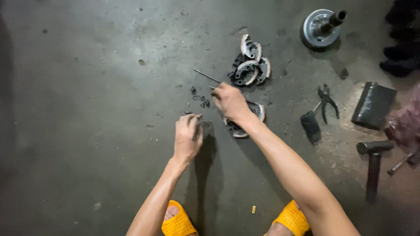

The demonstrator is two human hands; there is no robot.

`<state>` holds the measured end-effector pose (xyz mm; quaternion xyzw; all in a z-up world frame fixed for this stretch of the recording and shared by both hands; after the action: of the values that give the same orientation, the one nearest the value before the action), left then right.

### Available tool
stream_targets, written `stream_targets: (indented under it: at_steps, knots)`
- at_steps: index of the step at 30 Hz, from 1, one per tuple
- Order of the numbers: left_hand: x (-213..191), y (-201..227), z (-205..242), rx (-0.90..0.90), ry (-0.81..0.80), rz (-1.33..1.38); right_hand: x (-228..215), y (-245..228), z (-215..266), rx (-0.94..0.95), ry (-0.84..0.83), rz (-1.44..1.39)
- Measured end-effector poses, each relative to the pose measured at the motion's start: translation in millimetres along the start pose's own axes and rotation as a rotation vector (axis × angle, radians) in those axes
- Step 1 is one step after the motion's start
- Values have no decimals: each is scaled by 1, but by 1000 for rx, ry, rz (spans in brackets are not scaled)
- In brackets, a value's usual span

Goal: The person assembles mechanical components on the floor, using a hammer to tap a metal piece into place and then fitting curved brake shoes into a circular housing. They use pliers to manipulate small metal clips and springs, securing the parts together.

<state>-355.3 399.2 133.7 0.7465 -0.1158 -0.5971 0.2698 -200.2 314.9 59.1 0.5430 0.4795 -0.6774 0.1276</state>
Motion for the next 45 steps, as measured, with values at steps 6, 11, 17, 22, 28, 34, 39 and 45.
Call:
stream_targets:
  at_steps: [6, 11, 17, 22, 28, 34, 39, 45]
  knots:
    - [67, 67, -19, 41, -293, -39, -81, 66, 61, 156, 107, -112]
    - [118, 68, -15, -113, -502, -175, -67, 55, 93, 79, -57, 234]
    - [115, 65, -7, 20, -312, -195, -42, 59, 104, 40, -68, 295]
    - [112, 56, 4, 66, -337, -243, -53, 30, 112, 22, -42, 266]
    - [109, 60, 2, 60, -345, -288, -42, 30, 113, 16, -40, 360]
    - [113, 58, 3, 66, -334, -318, -66, 26, 108, 48, -34, 182]
    - [113, 59, 3, 94, -317, -302, -107, 48, 138, 515, 224, -261]
    - [108, 61, -1, 106, -325, -274, -68, 61, 141, 525, 29, -629]
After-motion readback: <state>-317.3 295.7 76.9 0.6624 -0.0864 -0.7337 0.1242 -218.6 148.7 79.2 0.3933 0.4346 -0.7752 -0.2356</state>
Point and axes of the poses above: each hand's wrist, its own z-axis away from the middle knuckle, its own x-axis out of the palm, y = z × x, the point moved 9 cm from there along -z, towards the middle knuckle, and after that the axes turned 2 degrees about z, right-handed, at the moved point
